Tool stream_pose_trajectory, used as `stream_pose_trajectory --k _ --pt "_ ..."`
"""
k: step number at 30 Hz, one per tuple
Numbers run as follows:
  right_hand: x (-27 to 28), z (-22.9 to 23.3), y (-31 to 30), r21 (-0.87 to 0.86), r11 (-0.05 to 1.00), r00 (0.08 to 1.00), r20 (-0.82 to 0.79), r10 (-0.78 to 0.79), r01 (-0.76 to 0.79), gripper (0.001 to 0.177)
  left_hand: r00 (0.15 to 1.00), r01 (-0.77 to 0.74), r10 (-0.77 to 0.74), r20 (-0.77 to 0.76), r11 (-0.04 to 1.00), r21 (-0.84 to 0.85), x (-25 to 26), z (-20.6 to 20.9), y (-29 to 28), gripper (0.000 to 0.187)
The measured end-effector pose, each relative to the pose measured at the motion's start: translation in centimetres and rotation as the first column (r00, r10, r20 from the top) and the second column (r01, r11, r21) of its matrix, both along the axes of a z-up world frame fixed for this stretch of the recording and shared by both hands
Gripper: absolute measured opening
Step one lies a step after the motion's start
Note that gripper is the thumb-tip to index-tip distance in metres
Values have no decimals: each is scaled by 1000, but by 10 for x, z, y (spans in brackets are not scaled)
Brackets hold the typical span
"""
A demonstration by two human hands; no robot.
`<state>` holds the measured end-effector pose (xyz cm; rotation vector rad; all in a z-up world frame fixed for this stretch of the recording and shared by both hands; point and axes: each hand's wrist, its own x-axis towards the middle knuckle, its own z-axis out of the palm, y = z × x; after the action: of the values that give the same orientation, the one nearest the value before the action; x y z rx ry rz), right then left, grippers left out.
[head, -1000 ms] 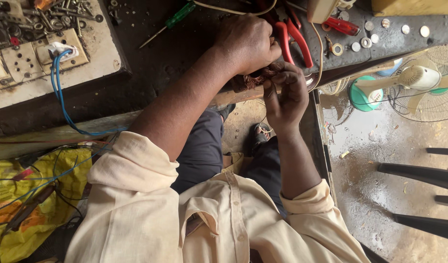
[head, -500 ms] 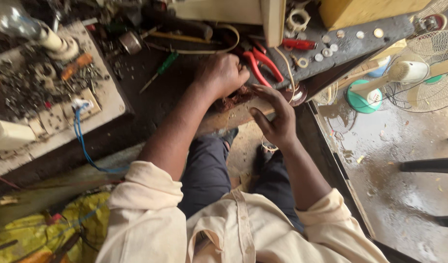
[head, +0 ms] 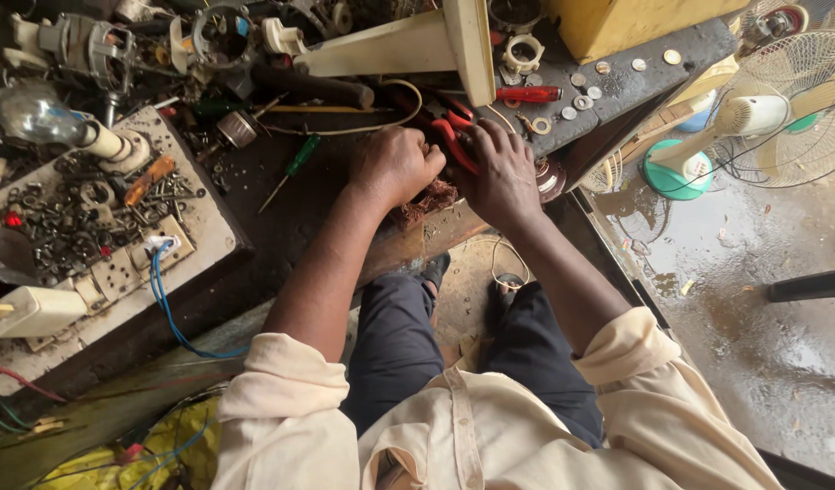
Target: The person uses red-handled pliers to repeatedly cut a bundle of copper wire held in the left hand. The person trims the wire into smaller pieces while seated at a cluttered workbench.
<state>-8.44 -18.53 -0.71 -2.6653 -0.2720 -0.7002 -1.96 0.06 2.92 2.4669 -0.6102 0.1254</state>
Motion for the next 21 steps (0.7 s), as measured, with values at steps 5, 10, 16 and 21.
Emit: stream_pose_trajectory --k 5,10,16,21 --pt "7 -5 3 -38 996 995 -56 -81 78 67 999 -4 6 -41 999 51 2 3 1 35" --pt "-21 -11 -8 117 989 995 -38 -89 93 76 999 -19 19 -27 1000 20 1 1 2 34" --pt "-138 -124 -29 933 351 893 -220 393 75 50 999 15 -15 -29 1000 2 5 -4 1 35" --pt "-207 -233 -4 924 60 729 -337 596 378 46 1000 -5 6 -27 998 60 8 -2 3 36"
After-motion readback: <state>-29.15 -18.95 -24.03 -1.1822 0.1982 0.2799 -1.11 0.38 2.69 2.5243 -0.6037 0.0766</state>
